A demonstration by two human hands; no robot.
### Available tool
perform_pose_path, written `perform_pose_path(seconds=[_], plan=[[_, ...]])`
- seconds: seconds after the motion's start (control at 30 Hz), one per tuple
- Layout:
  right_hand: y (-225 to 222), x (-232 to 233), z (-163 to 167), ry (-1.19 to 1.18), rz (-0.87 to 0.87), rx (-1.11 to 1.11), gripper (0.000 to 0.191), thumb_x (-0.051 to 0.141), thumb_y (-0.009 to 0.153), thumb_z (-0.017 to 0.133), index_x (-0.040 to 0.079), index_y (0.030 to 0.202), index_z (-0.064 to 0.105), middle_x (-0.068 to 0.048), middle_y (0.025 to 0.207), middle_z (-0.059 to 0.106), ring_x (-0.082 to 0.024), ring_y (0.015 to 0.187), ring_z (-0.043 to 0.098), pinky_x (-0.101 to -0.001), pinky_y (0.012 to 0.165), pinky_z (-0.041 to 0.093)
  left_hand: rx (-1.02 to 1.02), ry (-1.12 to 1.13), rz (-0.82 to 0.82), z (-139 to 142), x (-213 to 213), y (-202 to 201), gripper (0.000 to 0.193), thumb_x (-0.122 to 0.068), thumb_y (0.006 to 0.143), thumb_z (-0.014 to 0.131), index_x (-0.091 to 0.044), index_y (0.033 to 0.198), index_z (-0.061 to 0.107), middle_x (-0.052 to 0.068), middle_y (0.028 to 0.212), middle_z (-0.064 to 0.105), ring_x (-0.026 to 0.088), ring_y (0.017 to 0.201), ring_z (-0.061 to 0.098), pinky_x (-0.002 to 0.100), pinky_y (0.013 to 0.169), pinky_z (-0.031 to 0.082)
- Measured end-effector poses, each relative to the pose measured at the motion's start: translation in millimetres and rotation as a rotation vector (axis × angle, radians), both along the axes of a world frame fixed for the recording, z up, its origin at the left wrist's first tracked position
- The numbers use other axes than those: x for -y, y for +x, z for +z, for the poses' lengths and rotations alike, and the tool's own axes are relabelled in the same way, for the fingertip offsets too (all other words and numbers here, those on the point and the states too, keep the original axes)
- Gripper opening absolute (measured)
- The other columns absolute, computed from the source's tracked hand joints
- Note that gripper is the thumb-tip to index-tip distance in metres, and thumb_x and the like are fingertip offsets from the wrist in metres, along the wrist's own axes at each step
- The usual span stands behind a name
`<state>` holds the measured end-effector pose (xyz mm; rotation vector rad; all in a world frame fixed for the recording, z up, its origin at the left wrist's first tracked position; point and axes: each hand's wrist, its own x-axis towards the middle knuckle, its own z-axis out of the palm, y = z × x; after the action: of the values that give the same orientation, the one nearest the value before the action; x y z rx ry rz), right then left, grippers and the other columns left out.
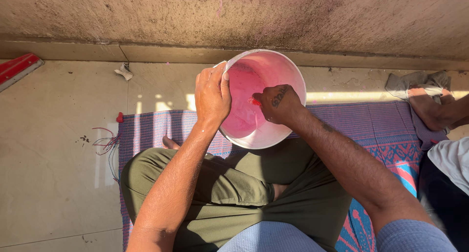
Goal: The person sits on a floor mat holding a bucket of pink paint, repeatedly dipping and squeezing a small paint roller in the bucket. They lift the roller and roll pink paint onto the wall above the bucket at intervals, then return it to the bucket.
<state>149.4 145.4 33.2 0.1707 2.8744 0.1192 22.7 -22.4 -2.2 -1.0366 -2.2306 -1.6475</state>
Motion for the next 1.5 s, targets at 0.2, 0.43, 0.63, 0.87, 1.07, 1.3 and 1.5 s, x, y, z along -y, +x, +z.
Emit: perform_pose_path(seconds=[0.2,0.43,0.63,0.87,1.07,1.3,1.5], plan=[[-28,-14,-17,0.242,0.121,-0.125,0.013,0.016,0.082,0.063,0.008,0.085,0.072,-0.014,0.088,0.069,-0.027,0.073,0.071,-0.0415,0.061,0.055,0.006,-0.004,0.0,0,1,1,0.028,-0.019,0.108,0.056,-0.007,0.13,0.067,0.015,0.106,0.066,0.035,0.102,0.06,0.047,0.092,0.049],[-27,-10,-46,0.382,0.155,0.074,0.011,0.013,0.084,0.064,0.007,0.086,0.072,-0.009,0.079,0.069,-0.021,0.069,0.07,-0.0377,0.06,0.054,0.009,-0.001,-0.001,0,0,1,0.027,-0.019,0.108,0.056,-0.007,0.13,0.068,0.015,0.108,0.066,0.036,0.102,0.06,0.047,0.092,0.049],[-18,2,-42,0.353,0.074,0.192,0.01,0.011,0.085,0.066,0.011,0.085,0.076,-0.008,0.081,0.075,-0.022,0.076,0.074,-0.0367,0.063,0.056,0.013,-0.004,0.0,2,1,2,0.028,-0.019,0.107,0.056,-0.006,0.13,0.068,0.015,0.108,0.066,0.035,0.103,0.06,0.047,0.092,0.049],[-10,19,-31,0.194,-0.082,0.254,0.013,0.014,0.087,0.066,0.011,0.093,0.078,-0.012,0.091,0.077,-0.027,0.086,0.077,-0.0402,0.07,0.06,0.002,-0.009,-0.03,3,1,6,0.03,-0.018,0.107,0.056,-0.003,0.131,0.066,0.017,0.112,0.066,0.036,0.105,0.06,0.046,0.094,0.049],[-20,34,-23,-0.05,-0.261,0.283,0.022,0.024,0.085,0.071,0.007,0.099,0.075,-0.016,0.096,0.075,-0.032,0.096,0.074,-0.0451,0.082,0.058,-0.015,0.003,-0.028,6,2,8,0.03,-0.018,0.107,0.057,-0.002,0.131,0.065,0.017,0.112,0.066,0.036,0.106,0.06,0.046,0.095,0.049],[-34,28,-29,-0.367,-0.474,0.141,0.029,0.04,0.085,0.072,0.018,0.103,0.079,-0.008,0.099,0.077,-0.028,0.097,0.074,-0.0438,0.085,0.057,-0.004,-0.018,-0.039,10,1,10,0.03,-0.017,0.106,0.057,-0.002,0.132,0.065,0.016,0.11,0.065,0.036,0.104,0.06,0.046,0.093,0.049],[-36,13,-45,-0.501,-0.56,0.012,0.037,0.044,0.085,0.075,0.017,0.11,0.076,-0.006,0.105,0.077,-0.025,0.098,0.074,-0.0399,0.087,0.057,0.01,-0.021,-0.053,12,2,10,0.031,-0.017,0.106,0.057,-0.002,0.132,0.064,0.016,0.108,0.064,0.036,0.102,0.06,0.046,0.09,0.049]])
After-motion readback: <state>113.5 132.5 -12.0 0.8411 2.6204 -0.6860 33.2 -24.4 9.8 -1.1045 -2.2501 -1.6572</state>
